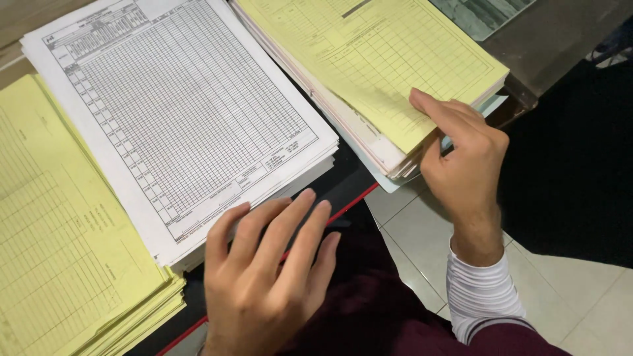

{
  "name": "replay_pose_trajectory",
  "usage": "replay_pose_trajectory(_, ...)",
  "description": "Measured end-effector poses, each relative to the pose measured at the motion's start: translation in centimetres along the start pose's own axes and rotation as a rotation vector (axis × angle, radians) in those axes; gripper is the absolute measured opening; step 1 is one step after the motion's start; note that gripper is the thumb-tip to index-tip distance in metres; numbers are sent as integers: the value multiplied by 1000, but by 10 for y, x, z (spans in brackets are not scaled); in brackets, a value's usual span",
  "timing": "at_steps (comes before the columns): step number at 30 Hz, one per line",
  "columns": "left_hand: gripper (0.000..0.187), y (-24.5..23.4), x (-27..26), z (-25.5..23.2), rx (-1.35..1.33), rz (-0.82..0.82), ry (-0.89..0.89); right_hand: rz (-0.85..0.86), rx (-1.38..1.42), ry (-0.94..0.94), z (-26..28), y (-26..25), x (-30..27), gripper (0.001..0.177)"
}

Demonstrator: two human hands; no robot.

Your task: Sorting and reviewing stacks of printed documents by flipping through pages.

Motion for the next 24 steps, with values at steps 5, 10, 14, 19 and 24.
replay_pose_trajectory(5, 17, 16, 18, -5, -22, -23, 50, -152, -33, -73, 10, -7, 1, 42)
replay_pose_trajectory(10, 25, 25, 29, -10, 37, -129, 117, -168, -13, -185, 60, -13, 8, 24)
replay_pose_trajectory(14, 21, 20, 26, -7, -78, -188, 86, -169, 97, -222, 79, -11, -3, 17)
replay_pose_trajectory(19, 16, -23, 14, 12, -250, -162, -74, -71, 53, -217, 72, -2, -16, 39)
replay_pose_trajectory(24, 20, -76, -16, 33, -318, -149, -399, -25, 173, -224, 76, 12, -26, 24)
Point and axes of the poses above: each hand's wrist, its own x-axis towards the middle knuckle, its own y-axis out of the palm, z = x × y, the point moved 2 cm from there along x, towards the middle knuckle, and after that the axes turned 11 degrees about -z, right-handed, at the moved point
